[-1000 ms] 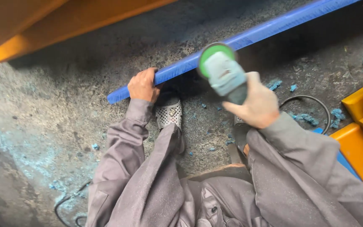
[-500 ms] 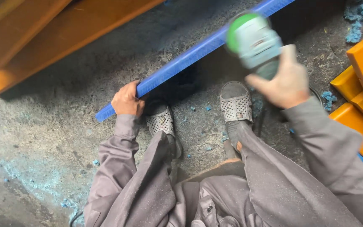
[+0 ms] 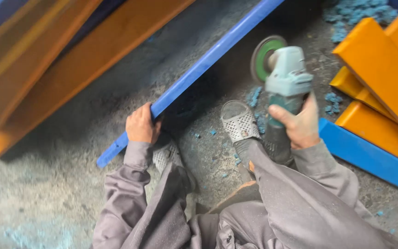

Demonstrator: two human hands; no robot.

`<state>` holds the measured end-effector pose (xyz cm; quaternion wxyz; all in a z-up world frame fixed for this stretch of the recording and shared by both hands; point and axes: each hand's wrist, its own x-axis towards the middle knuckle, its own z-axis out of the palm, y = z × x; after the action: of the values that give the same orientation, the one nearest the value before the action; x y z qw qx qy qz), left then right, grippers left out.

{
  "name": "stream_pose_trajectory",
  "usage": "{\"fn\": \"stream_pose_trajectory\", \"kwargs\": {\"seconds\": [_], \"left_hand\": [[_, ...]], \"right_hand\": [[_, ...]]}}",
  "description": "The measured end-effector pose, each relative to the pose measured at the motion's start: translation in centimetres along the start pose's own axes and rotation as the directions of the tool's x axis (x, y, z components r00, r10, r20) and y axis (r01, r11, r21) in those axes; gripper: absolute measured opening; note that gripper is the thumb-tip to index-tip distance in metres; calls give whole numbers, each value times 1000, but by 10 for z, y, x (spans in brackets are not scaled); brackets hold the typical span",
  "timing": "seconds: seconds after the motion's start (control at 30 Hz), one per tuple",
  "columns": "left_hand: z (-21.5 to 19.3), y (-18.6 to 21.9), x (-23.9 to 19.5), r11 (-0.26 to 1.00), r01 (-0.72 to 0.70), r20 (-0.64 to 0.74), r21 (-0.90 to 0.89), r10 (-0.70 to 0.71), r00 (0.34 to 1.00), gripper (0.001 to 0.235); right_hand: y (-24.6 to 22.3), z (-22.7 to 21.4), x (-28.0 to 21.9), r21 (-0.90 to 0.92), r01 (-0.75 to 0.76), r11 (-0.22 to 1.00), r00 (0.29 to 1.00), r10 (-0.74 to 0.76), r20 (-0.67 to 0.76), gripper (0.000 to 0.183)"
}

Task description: Use an angle grinder to smooth and trim long blue plastic bars.

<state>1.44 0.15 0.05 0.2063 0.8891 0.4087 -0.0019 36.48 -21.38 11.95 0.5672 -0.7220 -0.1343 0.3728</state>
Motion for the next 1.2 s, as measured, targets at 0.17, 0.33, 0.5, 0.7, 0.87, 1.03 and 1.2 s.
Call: {"fn": "stream_pose_trajectory", "kwargs": {"seconds": [0.17, 0.33, 0.5, 0.7, 0.87, 1.03, 1.2], "left_hand": [[19, 22, 36, 997, -59, -7, -45, 58, 998, 59], [9, 14, 18, 998, 9, -15, -68, -10, 1000, 46], [-22, -19, -38, 987, 154, -14, -34, -155, 988, 44], [-37, -118, -115, 906, 349, 137, 238, -387, 912, 40], [-58, -105, -73, 888, 329, 301, 322, -425, 853, 48], [-70, -66, -5, 883, 247, 452, 400, -425, 784, 67], [26, -157, 12, 983, 77, 433, 164, -142, 890, 106]], "right_hand": [[10, -4, -8, -25, -6, 1000, 1000, 6, -16, 82], [-1, -4, -11, -270, -5, 963, 999, -7, -46, 79], [-1, -7, -10, -259, -37, 965, 999, 31, -27, 78], [6, -14, -10, -222, -61, 973, 998, 59, -14, 78], [11, -14, -8, -238, 12, 971, 1000, -11, 5, 78], [11, -6, -9, -233, -21, 972, 999, 10, -45, 79], [37, -10, -8, -279, 99, 955, 981, -141, -134, 90]]}}
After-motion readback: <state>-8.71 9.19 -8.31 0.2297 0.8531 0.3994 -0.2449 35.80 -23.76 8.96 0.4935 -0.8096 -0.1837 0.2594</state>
